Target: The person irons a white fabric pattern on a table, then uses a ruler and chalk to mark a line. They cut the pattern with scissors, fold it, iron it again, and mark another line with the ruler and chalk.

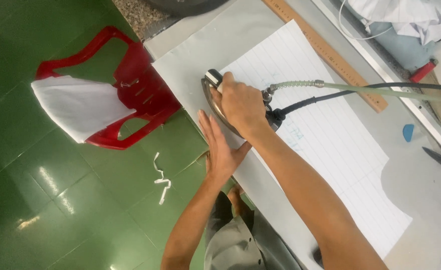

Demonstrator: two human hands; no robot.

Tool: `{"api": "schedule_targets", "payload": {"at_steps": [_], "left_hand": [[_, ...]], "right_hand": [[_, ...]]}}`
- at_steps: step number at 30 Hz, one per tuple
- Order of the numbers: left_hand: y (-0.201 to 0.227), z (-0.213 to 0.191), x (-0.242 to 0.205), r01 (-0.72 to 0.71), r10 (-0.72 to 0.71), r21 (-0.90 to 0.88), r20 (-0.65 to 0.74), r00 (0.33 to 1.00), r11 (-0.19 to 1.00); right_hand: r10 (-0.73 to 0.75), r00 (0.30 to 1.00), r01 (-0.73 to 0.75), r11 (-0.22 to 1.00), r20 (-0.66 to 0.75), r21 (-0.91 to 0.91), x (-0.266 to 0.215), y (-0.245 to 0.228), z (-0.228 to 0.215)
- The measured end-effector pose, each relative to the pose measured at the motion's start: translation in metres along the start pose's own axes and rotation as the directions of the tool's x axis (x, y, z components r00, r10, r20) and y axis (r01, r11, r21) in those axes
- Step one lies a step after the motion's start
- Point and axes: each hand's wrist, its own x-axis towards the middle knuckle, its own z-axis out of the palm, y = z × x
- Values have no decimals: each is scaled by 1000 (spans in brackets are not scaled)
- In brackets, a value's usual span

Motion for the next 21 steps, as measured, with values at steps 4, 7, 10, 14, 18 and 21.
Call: {"api": "schedule_targets", "payload": {"at_steps": [4, 7, 10, 14, 18, 21], "left_hand": [[-10, 54, -99, -517, 534, 141, -287, 795, 845], [53, 92, -163, -672, 704, -218, 138, 697, 708], [66, 179, -244, -765, 868, -423, 123, 481, 484], [90, 229, -287, -786, 860, -352, 173, 480, 509], [73, 230, -268, -797, 843, -278, 232, 486, 536], [43, 203, -218, -806, 824, -213, 281, 491, 553]], "right_hand": [[-29, 998, 31, 999, -52, 27, 2, 8, 9], [-31, 999, 32, 982, -11, 185, 7, 17, 19], [2, 997, -23, 960, 76, 278, 5, 15, 8], [-62, 997, 54, 986, 46, 160, 0, 11, -7], [-71, 996, 61, 986, 61, 153, -2, 12, -5], [-55, 995, 43, 988, 78, 148, -3, 10, -8]]}}
